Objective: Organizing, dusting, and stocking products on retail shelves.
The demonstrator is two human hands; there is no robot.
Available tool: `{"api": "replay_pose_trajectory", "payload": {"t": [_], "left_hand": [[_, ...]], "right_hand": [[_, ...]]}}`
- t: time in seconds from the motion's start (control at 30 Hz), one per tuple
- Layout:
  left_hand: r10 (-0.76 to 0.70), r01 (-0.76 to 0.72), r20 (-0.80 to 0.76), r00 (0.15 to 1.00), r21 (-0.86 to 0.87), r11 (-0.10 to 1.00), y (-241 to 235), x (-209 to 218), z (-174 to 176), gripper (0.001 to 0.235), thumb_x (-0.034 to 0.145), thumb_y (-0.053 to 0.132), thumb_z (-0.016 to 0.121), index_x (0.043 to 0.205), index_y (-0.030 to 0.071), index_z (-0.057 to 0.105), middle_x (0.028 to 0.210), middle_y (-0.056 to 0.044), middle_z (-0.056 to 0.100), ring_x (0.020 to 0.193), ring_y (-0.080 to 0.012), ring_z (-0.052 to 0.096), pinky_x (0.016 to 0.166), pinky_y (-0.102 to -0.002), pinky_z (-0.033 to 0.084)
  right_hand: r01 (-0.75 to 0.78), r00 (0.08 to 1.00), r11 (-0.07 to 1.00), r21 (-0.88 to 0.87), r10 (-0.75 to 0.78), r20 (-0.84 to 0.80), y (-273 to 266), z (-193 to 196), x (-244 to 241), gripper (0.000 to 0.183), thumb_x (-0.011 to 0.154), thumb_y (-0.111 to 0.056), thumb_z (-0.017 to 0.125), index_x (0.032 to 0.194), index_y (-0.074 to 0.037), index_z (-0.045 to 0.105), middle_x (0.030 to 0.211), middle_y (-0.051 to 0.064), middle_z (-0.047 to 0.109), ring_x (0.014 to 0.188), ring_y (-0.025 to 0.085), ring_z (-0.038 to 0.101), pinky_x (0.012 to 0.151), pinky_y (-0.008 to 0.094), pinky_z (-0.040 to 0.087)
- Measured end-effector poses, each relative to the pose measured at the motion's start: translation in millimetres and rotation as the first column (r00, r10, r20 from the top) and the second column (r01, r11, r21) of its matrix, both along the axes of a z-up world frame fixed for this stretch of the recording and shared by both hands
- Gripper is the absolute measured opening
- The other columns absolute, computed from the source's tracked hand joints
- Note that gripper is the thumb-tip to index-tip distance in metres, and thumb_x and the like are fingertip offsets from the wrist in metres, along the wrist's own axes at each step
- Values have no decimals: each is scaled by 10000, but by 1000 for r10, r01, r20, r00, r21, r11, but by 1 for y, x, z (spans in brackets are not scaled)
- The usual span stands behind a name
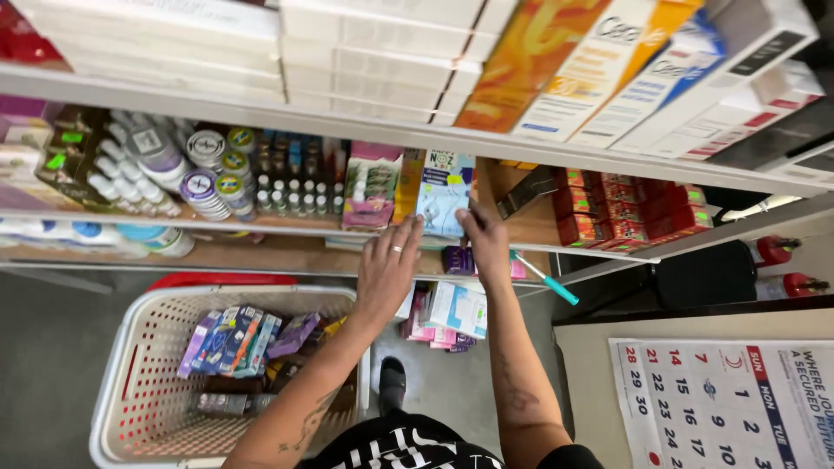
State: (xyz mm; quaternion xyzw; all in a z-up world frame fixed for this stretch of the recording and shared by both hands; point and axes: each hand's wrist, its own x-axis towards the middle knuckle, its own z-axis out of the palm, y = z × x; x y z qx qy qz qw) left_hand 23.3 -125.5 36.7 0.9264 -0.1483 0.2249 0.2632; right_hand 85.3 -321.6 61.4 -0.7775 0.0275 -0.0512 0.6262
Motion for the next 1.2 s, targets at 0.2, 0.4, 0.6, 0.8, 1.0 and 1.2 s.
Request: {"api": "replay_pose_trajectory", "payload": {"t": [0.2,0.4,0.6,0.8,1.0,1.2], "left_hand": [[2,-55,161,987,320,946,-15,19,4,668,947,140,626,1572,52,407,1579,-81,455,1377,-225,487,1079,-432,396],[46,-60,45,998,414,908,-14,39,-9,666,905,110,611,1543,50,428,1540,-109,489,1391,-245,475,1082,-469,376],[48,-28,-32,998,454,891,-7,44,-12,734,839,84,628,1544,108,425,1534,-62,512,1364,-225,472,1069,-470,360],[45,-28,-27,999,458,888,-1,43,-2,653,864,101,642,1500,126,495,1500,-48,545,1321,-219,504,1049,-450,371],[40,-133,206,978,460,878,-7,61,-1,549,872,142,673,1416,118,601,1390,-29,641,1245,-190,561,1061,-402,391],[-16,-117,254,967,500,858,-10,78,-5,381,831,133,709,1209,97,727,1266,-38,715,1145,-181,580,977,-389,398]], "right_hand": [[13,999,995,-94,-18,-47,-6,-27,58,382,976,-271,716,1159,62,754,702,63,633,571,106,548,530,276,444],[43,997,946,-321,-60,-42,9,-40,73,404,922,-334,750,1119,19,756,769,150,720,661,215,696,646,337,549],[96,993,897,-432,-56,106,18,-42,70,374,902,-312,761,1135,-20,756,1006,229,726,875,338,729,801,392,562],[98,987,866,-491,-23,156,20,-46,72,358,874,-290,781,1126,-36,774,1041,225,715,934,361,705,862,411,549],[69,990,878,-473,-2,139,17,-46,73,379,877,-278,793,1141,-10,755,1032,225,719,878,323,727,807,389,570],[49,997,918,-393,-24,68,18,-38,74,388,864,-229,796,1163,11,734,964,189,718,687,239,724,657,349,580]]}}
